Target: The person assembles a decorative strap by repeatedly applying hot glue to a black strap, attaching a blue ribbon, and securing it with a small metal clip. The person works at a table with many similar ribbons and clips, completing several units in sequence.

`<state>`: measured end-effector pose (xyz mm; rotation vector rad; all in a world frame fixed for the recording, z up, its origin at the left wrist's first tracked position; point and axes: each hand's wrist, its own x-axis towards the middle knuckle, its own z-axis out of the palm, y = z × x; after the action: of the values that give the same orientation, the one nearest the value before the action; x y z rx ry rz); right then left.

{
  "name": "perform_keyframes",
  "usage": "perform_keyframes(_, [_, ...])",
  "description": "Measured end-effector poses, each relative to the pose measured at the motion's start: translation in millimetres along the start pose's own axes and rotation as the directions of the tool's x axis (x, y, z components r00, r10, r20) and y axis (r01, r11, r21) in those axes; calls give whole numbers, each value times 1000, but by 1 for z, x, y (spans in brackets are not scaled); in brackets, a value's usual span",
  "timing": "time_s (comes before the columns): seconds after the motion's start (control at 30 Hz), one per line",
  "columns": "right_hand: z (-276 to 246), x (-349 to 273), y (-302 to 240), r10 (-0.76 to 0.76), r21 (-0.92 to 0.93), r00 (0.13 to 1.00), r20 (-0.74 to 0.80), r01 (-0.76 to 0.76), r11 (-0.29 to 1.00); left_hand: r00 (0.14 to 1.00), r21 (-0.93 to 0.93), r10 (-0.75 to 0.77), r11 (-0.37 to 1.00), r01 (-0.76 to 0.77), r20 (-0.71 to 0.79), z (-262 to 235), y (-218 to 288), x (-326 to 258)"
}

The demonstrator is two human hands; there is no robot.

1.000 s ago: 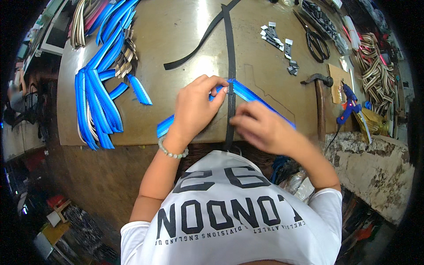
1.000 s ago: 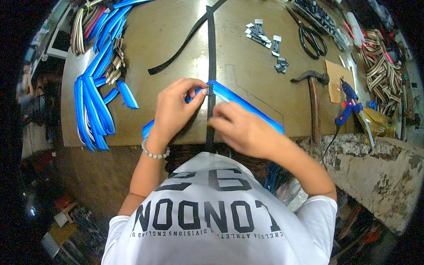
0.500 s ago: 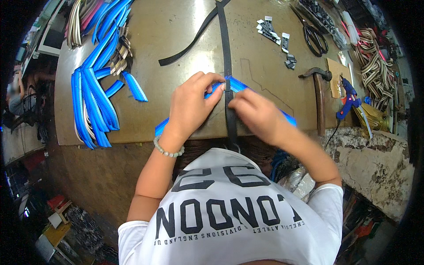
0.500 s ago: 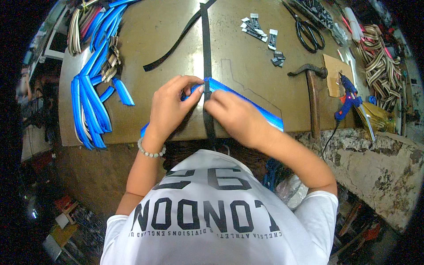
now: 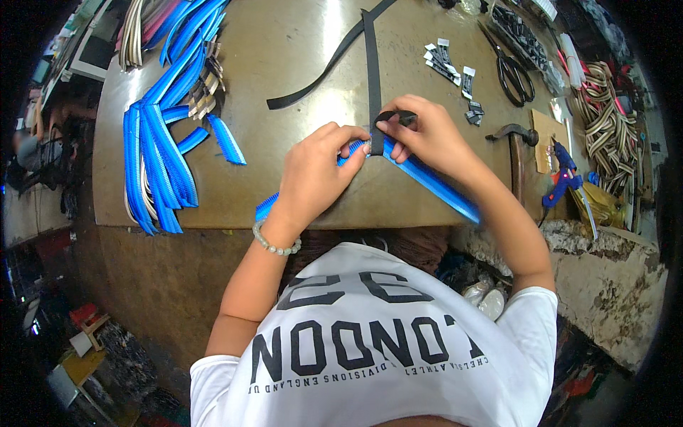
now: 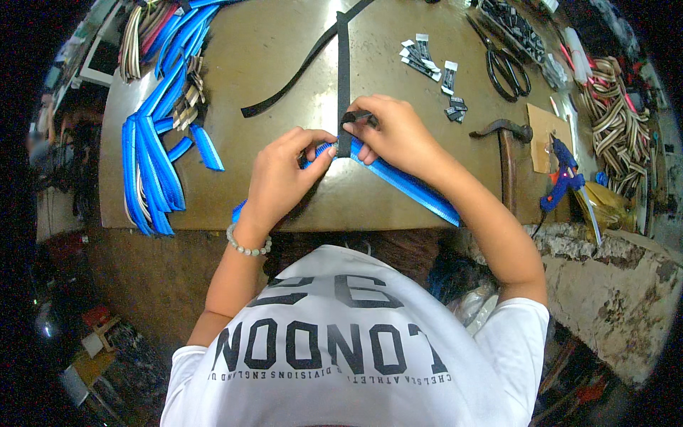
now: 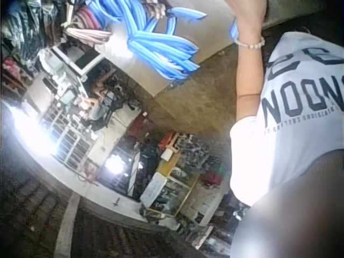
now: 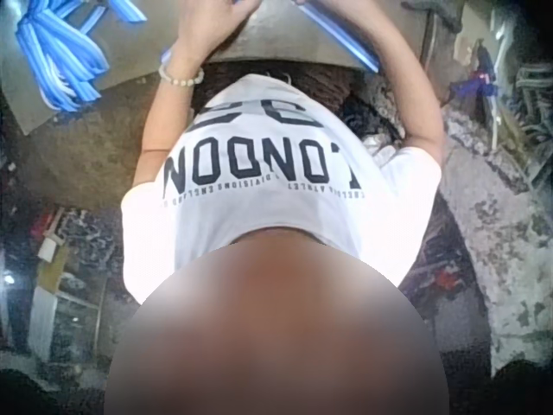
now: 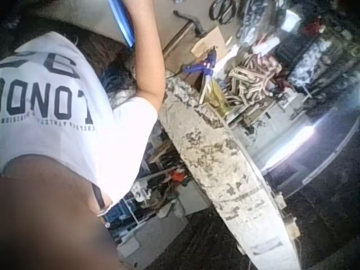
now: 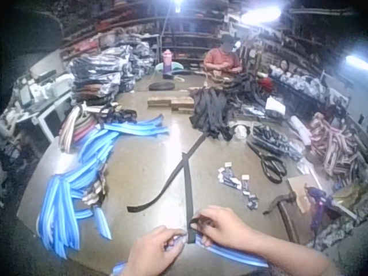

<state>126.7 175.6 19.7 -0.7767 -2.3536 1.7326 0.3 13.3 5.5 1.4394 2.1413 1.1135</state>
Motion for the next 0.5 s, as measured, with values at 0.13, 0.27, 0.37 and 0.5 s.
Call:
perform_keyframes(0.13, [0, 1, -1, -53, -24, 999, 5, 53, 998, 1000, 42, -18, 999, 18, 0, 0, 3, 1])
perform_keyframes(0.27, [1, 3, 0, -67, -130, 998, 9, 68, 989, 999, 130, -11, 991, 17, -47, 7, 10, 0])
perform_keyframes(0.37, [1, 5, 2, -114, -82, 994, -1, 113, 990, 998, 199, -9, 980, 21, -62, 12, 12, -1])
perform_keyframes(0.5, [-2, 16, 0, -29, -163, 999, 31, 34, 986, 995, 235, 60, 971, -40, -79, 13, 13, -4])
